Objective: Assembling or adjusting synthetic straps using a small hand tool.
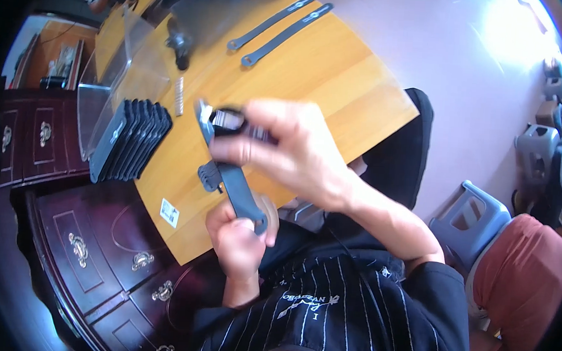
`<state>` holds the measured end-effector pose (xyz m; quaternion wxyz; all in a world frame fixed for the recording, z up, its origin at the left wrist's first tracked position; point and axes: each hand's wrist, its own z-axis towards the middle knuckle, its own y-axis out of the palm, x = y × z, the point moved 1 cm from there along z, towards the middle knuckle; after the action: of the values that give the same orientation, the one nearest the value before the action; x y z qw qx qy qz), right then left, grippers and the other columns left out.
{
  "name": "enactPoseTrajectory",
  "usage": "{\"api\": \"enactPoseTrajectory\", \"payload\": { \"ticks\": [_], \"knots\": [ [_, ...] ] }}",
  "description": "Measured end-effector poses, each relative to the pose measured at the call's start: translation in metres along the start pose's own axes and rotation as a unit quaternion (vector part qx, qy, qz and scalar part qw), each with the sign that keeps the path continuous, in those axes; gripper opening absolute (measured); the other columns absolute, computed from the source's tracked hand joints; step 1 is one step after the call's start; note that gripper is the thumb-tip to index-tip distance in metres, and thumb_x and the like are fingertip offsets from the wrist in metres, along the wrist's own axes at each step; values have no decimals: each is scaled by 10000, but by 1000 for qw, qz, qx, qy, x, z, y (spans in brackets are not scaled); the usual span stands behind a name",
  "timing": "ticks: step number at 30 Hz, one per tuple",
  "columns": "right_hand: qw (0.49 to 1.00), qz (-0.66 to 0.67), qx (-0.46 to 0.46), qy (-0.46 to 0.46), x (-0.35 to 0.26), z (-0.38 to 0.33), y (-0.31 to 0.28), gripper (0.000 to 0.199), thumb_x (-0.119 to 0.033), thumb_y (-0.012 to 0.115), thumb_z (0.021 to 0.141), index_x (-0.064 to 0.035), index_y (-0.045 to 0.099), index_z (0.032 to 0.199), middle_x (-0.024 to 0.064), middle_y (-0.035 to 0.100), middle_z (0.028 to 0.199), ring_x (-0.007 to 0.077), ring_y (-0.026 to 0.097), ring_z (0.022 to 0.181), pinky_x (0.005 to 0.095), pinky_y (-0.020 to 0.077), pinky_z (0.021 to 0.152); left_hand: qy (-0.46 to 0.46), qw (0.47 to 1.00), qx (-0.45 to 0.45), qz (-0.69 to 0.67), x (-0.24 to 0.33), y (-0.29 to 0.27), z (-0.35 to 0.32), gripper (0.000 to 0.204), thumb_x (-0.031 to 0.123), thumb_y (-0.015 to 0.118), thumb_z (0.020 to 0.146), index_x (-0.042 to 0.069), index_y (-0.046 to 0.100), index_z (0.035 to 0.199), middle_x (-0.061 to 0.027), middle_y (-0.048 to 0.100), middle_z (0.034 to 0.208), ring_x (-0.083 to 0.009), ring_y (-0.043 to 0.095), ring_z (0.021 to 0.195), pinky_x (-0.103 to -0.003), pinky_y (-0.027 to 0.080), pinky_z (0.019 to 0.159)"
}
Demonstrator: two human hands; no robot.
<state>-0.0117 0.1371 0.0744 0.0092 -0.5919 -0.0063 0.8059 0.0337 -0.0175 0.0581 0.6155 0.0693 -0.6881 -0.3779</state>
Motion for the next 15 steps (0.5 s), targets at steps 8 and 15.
{"api": "enactPoseTrajectory", "payload": {
  "ticks": [8,15],
  "knots": [
    [845,-132,508,100,110,87,-235,463,-367,769,746,-42,642,1050,-23,541,716,60,435,585,233,372,520,20,979,-196,-59,-2,-6,-40,139,24,591,618,-99,528,621,-165,546,618,-250,551,516,-337,436,489],
    [771,-492,398,-74,76,58,-221,297,-361,678,854,-117,680,1023,59,679,800,112,593,665,291,464,604,65,998,-6,-27,3,-38,-38,144,84,564,746,-41,511,697,-98,471,533,-201,463,422,-303,400,365]
  ]
}}
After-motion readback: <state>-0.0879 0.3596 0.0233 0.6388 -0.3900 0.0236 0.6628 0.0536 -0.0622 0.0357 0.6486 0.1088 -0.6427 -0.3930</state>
